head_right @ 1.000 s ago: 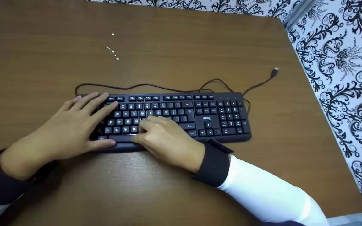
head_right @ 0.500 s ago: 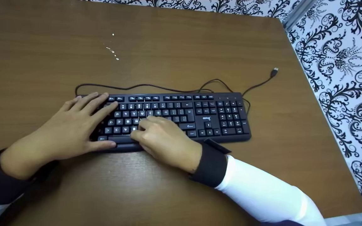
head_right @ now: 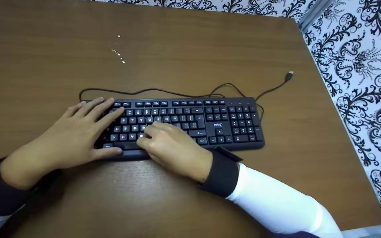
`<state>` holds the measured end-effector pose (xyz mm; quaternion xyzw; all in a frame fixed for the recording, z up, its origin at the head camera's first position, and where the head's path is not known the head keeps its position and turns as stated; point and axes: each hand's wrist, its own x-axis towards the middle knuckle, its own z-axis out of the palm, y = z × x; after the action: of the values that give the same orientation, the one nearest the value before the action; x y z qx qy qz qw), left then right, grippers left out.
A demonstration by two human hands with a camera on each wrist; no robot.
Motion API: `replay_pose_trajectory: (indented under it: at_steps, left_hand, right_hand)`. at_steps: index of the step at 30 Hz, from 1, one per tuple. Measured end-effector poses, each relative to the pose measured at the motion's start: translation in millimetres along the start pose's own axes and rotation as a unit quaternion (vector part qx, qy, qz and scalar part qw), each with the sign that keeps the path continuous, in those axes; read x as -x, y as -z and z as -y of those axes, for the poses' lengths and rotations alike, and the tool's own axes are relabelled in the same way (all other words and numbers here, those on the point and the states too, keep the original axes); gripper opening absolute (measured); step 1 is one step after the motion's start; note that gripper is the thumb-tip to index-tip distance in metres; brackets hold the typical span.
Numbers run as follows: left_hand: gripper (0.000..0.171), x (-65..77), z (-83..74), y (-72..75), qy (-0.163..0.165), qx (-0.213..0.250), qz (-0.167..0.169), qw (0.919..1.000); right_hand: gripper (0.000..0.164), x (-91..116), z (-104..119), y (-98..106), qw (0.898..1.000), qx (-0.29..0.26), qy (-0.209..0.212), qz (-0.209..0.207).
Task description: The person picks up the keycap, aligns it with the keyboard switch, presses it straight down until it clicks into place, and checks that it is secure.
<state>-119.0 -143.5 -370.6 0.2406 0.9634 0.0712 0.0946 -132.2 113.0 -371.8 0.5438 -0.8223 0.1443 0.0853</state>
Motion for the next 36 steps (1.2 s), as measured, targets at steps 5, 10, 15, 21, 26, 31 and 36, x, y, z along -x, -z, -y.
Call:
replay_pose_trajectory:
  at_steps: [5, 10, 15, 21, 26, 31, 36]
  left_hand:
    - [0.087, 1.1, -0.3, 0.3, -0.001, 0.001, -0.001, 1.0000]
    - [0.087, 3.0, -1.0, -0.7, 0.001, 0.000, -0.007, 1.0000]
    - [0.088, 4.4, 0.0, -1.8, 0.000, -0.003, -0.012, 0.9999]
    - [0.088, 6.2, 2.7, -6.5, -0.005, -0.011, -0.033, 0.9994]
    - [0.088, 6.3, 5.4, -10.6, -0.002, -0.014, -0.036, 0.9993]
    - [0.087, 1.7, 6.8, -10.3, -0.001, -0.009, -0.032, 0.9995]
    - [0.087, -1.0, 9.8, -11.0, -0.007, -0.004, -0.027, 0.9996]
  right_hand:
    - [0.015, 0.6, 0.4, 1.1, 1.000, 0.004, -0.009, 0.015]
    - [0.015, 0.2, 2.1, 2.9, 1.000, -0.007, -0.012, 0.023]
    - [0.017, -0.7, 5.8, 3.4, 1.000, 0.003, -0.008, 0.030]
    - [0.017, -6.3, 10.7, 1.1, 0.998, 0.055, -0.002, 0.040]
    - [0.016, -7.6, 11.2, -3.5, 0.996, 0.077, -0.001, 0.055]
    - [0.017, -6.6, 10.1, -4.2, 0.995, 0.088, -0.004, 0.052]
    - [0.016, -5.5, 8.5, -6.5, 0.995, 0.084, -0.003, 0.054]
